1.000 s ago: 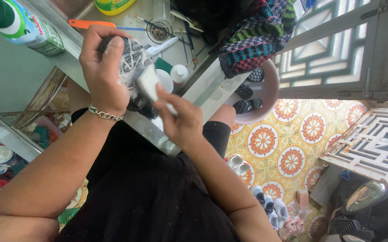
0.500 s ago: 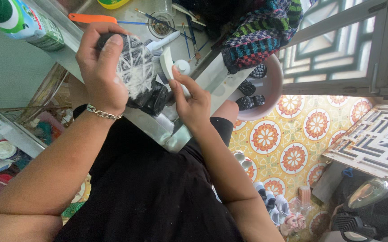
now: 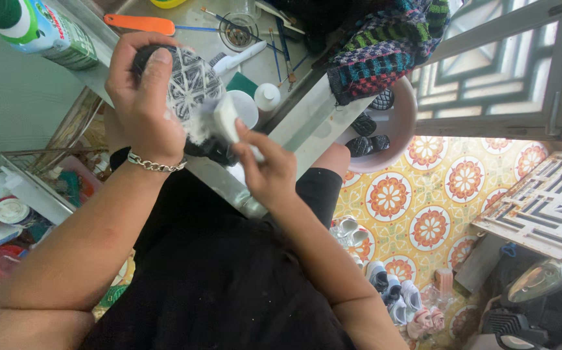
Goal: The person cleans a pair of black sneakers by applying a white cleaning solution with a small brush and a cloth, then rinsing them under a faucet in a sink.
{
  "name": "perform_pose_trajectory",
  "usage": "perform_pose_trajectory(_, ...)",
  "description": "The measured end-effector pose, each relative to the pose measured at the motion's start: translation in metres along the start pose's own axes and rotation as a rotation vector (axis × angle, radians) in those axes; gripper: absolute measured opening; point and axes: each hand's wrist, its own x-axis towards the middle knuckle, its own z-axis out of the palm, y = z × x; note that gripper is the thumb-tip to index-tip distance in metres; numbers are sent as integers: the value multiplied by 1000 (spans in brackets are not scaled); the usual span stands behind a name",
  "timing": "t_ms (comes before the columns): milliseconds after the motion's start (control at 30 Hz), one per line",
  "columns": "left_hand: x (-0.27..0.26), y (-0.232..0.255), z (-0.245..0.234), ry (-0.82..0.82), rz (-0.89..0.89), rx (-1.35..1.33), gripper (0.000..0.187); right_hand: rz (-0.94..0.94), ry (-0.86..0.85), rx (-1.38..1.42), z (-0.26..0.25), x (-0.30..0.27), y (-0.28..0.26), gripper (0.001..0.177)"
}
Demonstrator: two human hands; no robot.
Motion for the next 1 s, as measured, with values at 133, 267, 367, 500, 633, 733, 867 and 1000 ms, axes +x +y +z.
perform_pose_trajectory(133,0,4,-1,-17,81,250,12,-99,31,7,2,-3,4,24)
perform_pose_trajectory(267,-4,11,-11,-26,0,345,13,-20,-14,-13,5,-7,8,24)
perform_pose_trajectory(367,-5,10,-13,-33,7,324,13,38,-35,60,7,-8,12,26)
perform_pose_trajectory(500,-8,14,-8,4,28,328,23,-112,-88,34,2,-25,4,28)
perform_pose_trajectory(633,-8,15,-7,32,17,231,30,-20,-9,5,3,-9,14,23)
perform_pose_trajectory(733,-14,12,-11,52,66,303,30,-73,-64,46,4,-28,3,25)
perform_pose_trajectory(867,-27,13,-20,79,10,216,33,295,-138,-28,-5,-18,11,26)
perform_pose_trajectory(1000,-47,15,-21,145,42,234,38,-115,-55,-9,-3,-34,-2,24)
